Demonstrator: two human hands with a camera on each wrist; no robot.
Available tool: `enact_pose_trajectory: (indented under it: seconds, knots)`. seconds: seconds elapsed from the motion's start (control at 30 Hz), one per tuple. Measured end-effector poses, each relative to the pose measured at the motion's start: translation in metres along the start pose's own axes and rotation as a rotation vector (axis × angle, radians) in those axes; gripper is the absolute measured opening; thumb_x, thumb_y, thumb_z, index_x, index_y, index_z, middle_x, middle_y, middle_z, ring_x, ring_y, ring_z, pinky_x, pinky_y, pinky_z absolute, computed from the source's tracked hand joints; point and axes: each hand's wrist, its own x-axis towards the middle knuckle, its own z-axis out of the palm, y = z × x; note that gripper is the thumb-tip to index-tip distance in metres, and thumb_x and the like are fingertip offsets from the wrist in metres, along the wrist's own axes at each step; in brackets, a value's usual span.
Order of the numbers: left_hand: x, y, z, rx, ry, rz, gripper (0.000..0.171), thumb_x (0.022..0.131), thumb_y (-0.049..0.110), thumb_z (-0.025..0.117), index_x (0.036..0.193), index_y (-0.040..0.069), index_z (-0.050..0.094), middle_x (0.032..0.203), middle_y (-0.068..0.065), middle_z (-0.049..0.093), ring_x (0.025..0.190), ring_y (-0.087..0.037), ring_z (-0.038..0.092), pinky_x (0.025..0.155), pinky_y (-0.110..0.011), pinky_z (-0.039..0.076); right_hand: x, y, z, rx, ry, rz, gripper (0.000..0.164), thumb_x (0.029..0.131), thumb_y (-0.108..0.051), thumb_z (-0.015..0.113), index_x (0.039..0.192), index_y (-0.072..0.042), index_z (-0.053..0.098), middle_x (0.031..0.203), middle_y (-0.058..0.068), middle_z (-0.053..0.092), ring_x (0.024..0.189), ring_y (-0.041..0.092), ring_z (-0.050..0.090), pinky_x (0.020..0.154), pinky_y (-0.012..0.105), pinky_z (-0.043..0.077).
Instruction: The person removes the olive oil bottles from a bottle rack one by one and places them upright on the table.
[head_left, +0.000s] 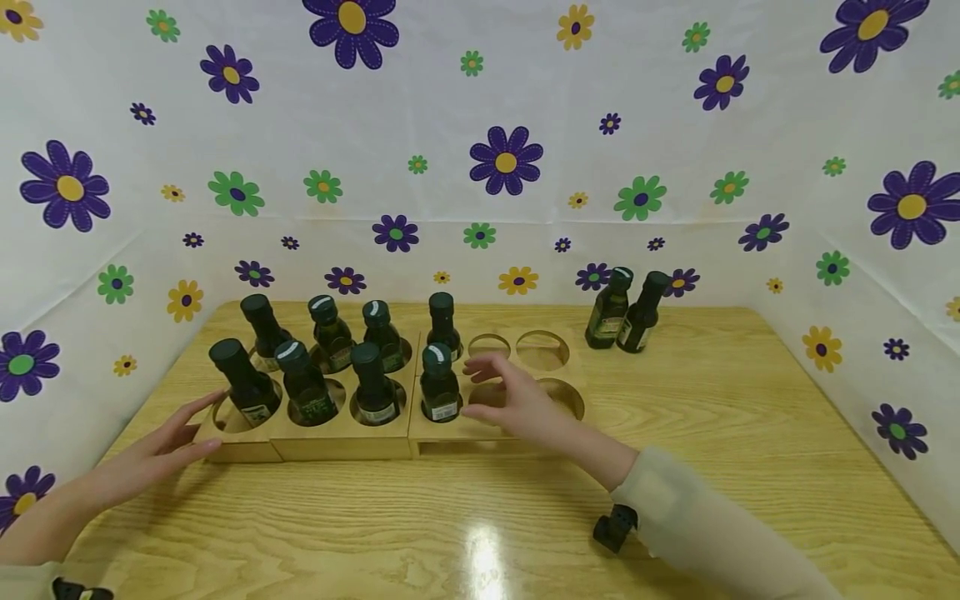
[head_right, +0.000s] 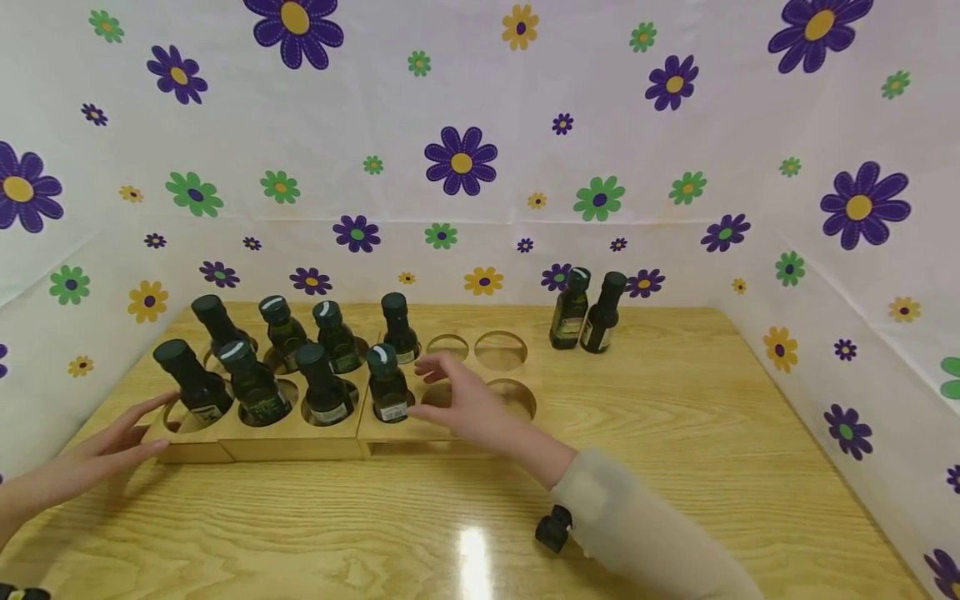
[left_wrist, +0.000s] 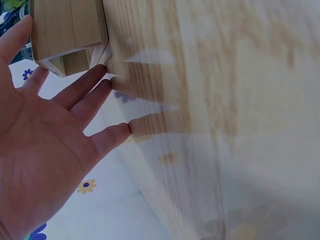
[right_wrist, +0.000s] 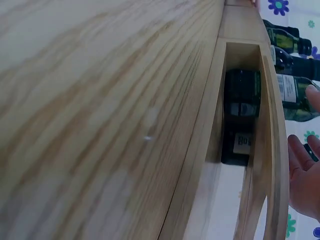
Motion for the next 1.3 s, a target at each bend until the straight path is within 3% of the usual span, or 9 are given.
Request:
enact_pose_trajectory:
  seconds: [0.37,0.63,1.3]
  knots:
    - [-0.002,0.0,0.0,0.003,0.003,-0.006,0.067,0.105,0.016,0.044,0.157,0.013,0.002,0.154,-0.033,0.008,0.123,-0.07,0.023,0.086,-0.071,0.039,0.016,-0.009,0.019,-0.015,-0.034,0.081,0.064,0.086,-0.02,0.077,0.138,-0.006,0.044,0.128,0.006,0.055,0.114,0.022,0.055,0.092,0.033,0.049]
    - [-0.003,-0.001,0.0,-0.003,0.003,0.01,0.066,0.105,0.014,0.043,0.157,0.012,0.003,0.153,-0.033,0.008,0.123,-0.07,0.023,0.085,-0.071,0.039,0.023,-0.006,0.027,-0.019,-0.048,0.038,0.058,0.086,-0.014,0.076,0.134,-0.005,0.046,0.118,0.006,0.059,0.099,0.021,0.061,0.078,0.028,0.052]
    - [0.0,-0.001,-0.001,-0.004,0.001,-0.002,0.067,0.105,0.016,0.044,0.156,0.01,0.002,0.154,-0.033,0.006,0.123,-0.07,0.02,0.087,-0.072,0.037,0.025,-0.005,0.03,-0.029,-0.009,0.043,0.053,0.084,-0.016,0.078,0.128,-0.006,0.049,0.108,0.005,0.061,0.085,0.015,0.062,0.071,0.027,0.052]
